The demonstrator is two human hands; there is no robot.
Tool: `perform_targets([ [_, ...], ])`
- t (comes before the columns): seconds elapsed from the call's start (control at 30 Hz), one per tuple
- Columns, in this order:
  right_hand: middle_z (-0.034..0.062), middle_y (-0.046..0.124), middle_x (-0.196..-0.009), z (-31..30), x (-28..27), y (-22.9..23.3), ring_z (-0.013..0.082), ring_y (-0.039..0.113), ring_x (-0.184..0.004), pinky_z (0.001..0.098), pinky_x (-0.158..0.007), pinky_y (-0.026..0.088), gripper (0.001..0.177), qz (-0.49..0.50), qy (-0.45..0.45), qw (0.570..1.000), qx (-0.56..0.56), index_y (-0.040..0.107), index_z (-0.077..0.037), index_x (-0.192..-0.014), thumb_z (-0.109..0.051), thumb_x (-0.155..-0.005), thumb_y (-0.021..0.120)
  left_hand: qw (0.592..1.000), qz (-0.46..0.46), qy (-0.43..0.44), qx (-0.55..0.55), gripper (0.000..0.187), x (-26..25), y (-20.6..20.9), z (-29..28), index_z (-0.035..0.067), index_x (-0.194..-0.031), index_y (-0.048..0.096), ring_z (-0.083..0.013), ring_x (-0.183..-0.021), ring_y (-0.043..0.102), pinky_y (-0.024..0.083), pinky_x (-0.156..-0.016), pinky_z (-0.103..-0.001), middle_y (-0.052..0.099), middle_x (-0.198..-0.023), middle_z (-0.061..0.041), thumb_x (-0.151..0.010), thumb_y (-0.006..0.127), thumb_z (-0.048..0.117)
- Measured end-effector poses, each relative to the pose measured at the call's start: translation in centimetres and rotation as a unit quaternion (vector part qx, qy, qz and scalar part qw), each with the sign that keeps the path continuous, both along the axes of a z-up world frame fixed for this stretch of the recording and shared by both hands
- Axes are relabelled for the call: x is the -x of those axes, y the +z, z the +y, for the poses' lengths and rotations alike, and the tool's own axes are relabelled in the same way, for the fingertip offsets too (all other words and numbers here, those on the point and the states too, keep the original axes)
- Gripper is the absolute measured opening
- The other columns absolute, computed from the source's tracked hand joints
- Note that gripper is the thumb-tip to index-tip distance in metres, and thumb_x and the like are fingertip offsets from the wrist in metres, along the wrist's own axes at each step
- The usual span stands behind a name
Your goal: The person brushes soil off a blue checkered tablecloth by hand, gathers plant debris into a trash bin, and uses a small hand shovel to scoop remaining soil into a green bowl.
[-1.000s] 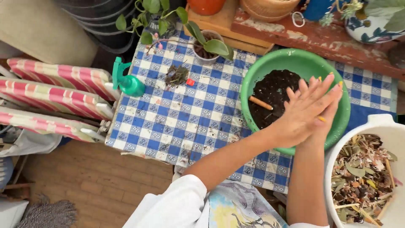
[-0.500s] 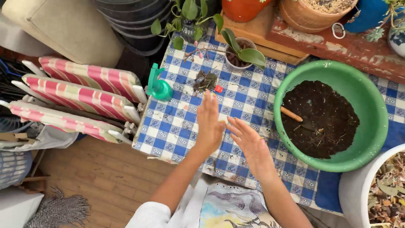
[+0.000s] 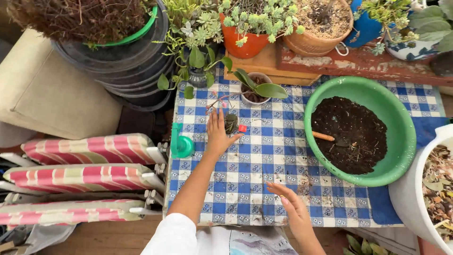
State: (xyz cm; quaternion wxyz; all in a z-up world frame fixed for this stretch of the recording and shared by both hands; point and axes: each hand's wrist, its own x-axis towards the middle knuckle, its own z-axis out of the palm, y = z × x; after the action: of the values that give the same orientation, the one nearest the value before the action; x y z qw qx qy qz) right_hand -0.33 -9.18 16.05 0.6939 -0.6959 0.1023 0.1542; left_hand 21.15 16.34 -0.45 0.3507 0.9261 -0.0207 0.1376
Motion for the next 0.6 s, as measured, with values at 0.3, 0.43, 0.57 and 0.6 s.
perform_targets([
  [0.3,0.0151,0.070,-0.138,-4.4,7.1,-5.2,0.0263,0.063,-0.131,0.0426,-0.116,0.037,0.044,-0.039,-0.099,0.992,0.069,0.062,0.000,-0.136,-0.016,-0.099,0.047,0.970,-0.032,-0.218,-0.107,0.041,-3.4,-0.6,-2.6,0.025,-0.130,0.066,-0.0404,-0.143,0.039,0.029,-0.117,-0.059,0.041,-0.156,-0.018,-0.093,0.072,0.042],
  [0.43,0.0165,0.071,-0.136,-3.5,7.8,-5.3,0.0271,0.064,-0.130,0.0423,-0.114,0.040,0.042,-0.035,-0.133,0.989,0.052,0.063,0.002,-0.134,-0.014,-0.099,0.046,0.977,-0.057,-0.172,-0.111,0.030,-2.4,-0.5,-1.6,0.021,-0.120,0.069,-0.0383,-0.127,0.052,0.042,-0.107,-0.054,0.054,-0.137,-0.016,-0.091,0.072,0.026],
  [0.57,0.0170,0.072,-0.133,-0.4,6.0,-2.8,0.0273,0.065,-0.129,0.0413,-0.113,0.042,0.040,-0.015,-0.145,0.989,0.019,0.066,0.003,-0.130,-0.014,-0.100,0.046,0.979,-0.046,-0.190,-0.049,0.029,-1.5,0.0,0.2,0.018,-0.117,0.072,-0.0290,-0.112,0.061,0.054,-0.093,-0.040,0.066,-0.120,-0.009,-0.088,0.075,0.015],
  [0.6,0.0168,0.073,-0.132,0.6,5.4,-2.1,0.0267,0.065,-0.129,0.0407,-0.113,0.042,0.039,-0.005,-0.146,0.989,0.012,0.067,0.003,-0.129,-0.015,-0.100,0.047,0.981,-0.033,-0.190,-0.003,0.029,-1.4,0.3,0.7,0.018,-0.118,0.074,-0.0269,-0.108,0.063,0.056,-0.088,-0.038,0.069,-0.113,-0.007,-0.089,0.075,0.013],
])
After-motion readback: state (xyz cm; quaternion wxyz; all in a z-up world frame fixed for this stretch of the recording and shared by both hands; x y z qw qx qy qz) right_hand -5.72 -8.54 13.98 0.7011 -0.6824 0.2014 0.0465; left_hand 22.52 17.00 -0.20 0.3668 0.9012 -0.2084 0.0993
